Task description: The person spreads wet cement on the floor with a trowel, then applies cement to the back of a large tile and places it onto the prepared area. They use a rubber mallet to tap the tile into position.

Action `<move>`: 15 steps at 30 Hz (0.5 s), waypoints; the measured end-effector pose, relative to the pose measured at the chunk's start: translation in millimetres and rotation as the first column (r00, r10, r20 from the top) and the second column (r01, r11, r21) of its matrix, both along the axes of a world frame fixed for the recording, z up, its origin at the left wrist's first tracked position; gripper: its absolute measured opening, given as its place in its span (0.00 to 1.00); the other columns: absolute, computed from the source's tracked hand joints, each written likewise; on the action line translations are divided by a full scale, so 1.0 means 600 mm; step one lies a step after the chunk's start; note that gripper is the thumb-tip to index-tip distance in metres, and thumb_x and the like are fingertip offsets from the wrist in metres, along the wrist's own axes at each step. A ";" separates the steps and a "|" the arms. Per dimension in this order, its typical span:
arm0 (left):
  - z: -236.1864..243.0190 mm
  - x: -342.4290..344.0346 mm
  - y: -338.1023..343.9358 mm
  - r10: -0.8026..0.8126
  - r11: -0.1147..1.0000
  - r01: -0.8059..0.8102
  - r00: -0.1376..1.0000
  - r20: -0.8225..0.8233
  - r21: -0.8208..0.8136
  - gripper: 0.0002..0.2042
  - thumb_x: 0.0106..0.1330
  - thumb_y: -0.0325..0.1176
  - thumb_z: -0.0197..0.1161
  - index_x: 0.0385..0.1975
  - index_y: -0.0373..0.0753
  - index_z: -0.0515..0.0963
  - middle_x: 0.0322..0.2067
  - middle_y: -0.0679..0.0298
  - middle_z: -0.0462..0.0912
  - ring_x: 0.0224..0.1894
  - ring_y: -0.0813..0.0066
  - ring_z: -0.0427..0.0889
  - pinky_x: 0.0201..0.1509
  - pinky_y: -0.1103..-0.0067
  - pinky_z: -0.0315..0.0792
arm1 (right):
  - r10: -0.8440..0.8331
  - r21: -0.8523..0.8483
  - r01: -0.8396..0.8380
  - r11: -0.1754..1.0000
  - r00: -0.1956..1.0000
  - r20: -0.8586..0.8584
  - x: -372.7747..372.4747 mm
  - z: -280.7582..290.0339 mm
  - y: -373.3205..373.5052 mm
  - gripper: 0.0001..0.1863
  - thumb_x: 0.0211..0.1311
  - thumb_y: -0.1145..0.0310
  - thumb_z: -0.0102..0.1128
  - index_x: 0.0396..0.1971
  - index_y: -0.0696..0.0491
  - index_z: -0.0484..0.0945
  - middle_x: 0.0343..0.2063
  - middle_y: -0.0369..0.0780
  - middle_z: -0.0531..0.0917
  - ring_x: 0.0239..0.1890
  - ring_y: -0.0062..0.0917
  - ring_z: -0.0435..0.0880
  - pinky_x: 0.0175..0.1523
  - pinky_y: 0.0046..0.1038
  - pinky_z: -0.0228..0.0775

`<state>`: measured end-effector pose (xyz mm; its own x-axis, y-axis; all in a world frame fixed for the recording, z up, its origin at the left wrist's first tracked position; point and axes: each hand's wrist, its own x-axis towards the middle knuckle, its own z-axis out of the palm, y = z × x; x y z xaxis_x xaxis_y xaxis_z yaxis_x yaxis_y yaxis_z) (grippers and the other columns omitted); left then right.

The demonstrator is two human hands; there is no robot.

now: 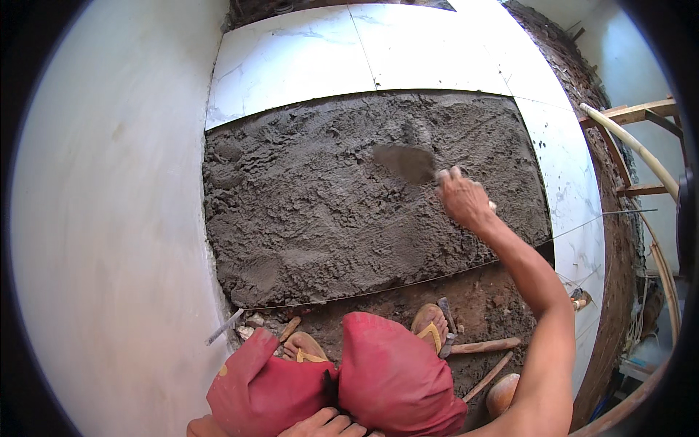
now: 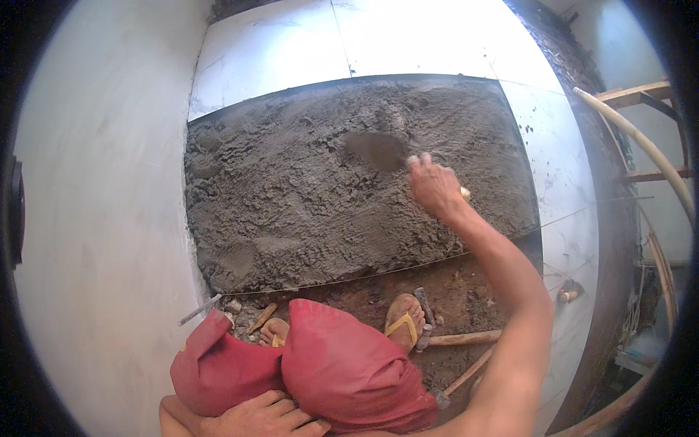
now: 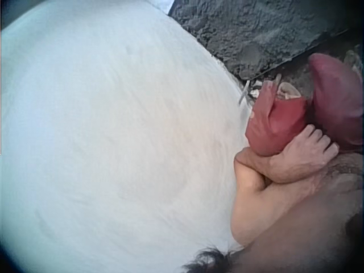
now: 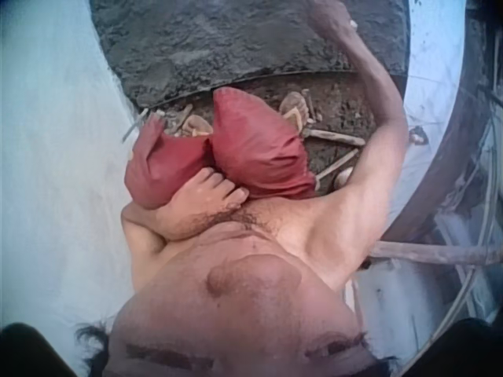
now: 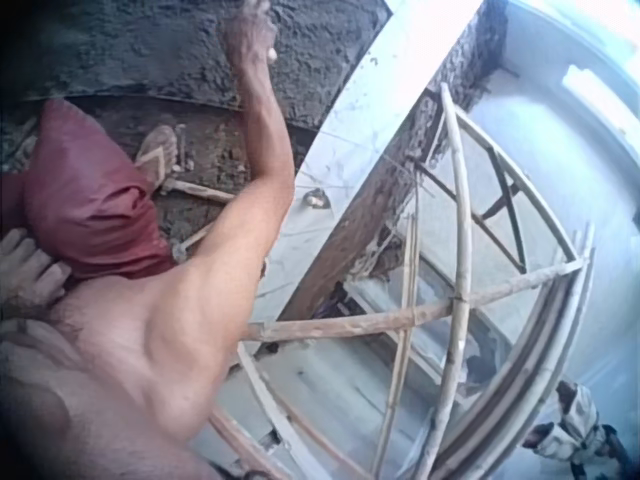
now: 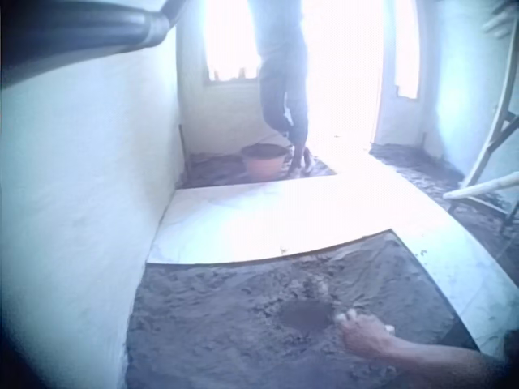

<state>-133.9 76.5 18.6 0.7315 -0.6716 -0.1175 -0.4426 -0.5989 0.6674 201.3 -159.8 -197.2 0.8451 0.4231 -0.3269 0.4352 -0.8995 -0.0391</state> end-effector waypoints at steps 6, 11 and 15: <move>0.005 0.015 -0.004 -0.049 0.998 0.048 0.998 -0.038 -0.040 0.09 0.53 0.35 0.54 0.32 0.39 0.73 0.26 0.64 0.74 0.32 0.69 0.73 0.40 0.72 0.64 | -0.194 -0.014 0.206 0.979 0.943 0.270 0.162 -0.043 -0.095 0.18 0.70 0.61 0.40 0.48 0.59 0.69 0.39 0.51 0.78 0.37 0.43 0.84 0.38 0.43 0.78; 0.007 0.009 -0.001 0.002 1.000 -0.002 0.998 -0.066 -0.014 0.12 0.54 0.34 0.53 0.36 0.38 0.75 0.27 0.63 0.74 0.33 0.68 0.73 0.42 0.71 0.65 | -0.396 0.335 0.590 0.735 0.774 -0.494 0.227 -0.011 -0.049 0.21 0.71 0.56 0.39 0.44 0.61 0.71 0.29 0.45 0.79 0.24 0.27 0.79 0.27 0.32 0.76; 0.007 0.009 0.004 -0.006 0.999 0.003 0.997 -0.080 -0.037 0.13 0.55 0.34 0.52 0.38 0.38 0.75 0.27 0.63 0.74 0.34 0.67 0.73 0.44 0.70 0.66 | -0.361 0.408 0.690 0.598 0.686 -0.632 0.160 -0.025 0.071 0.19 0.71 0.62 0.37 0.45 0.63 0.69 0.26 0.40 0.76 0.21 0.20 0.73 0.26 0.22 0.75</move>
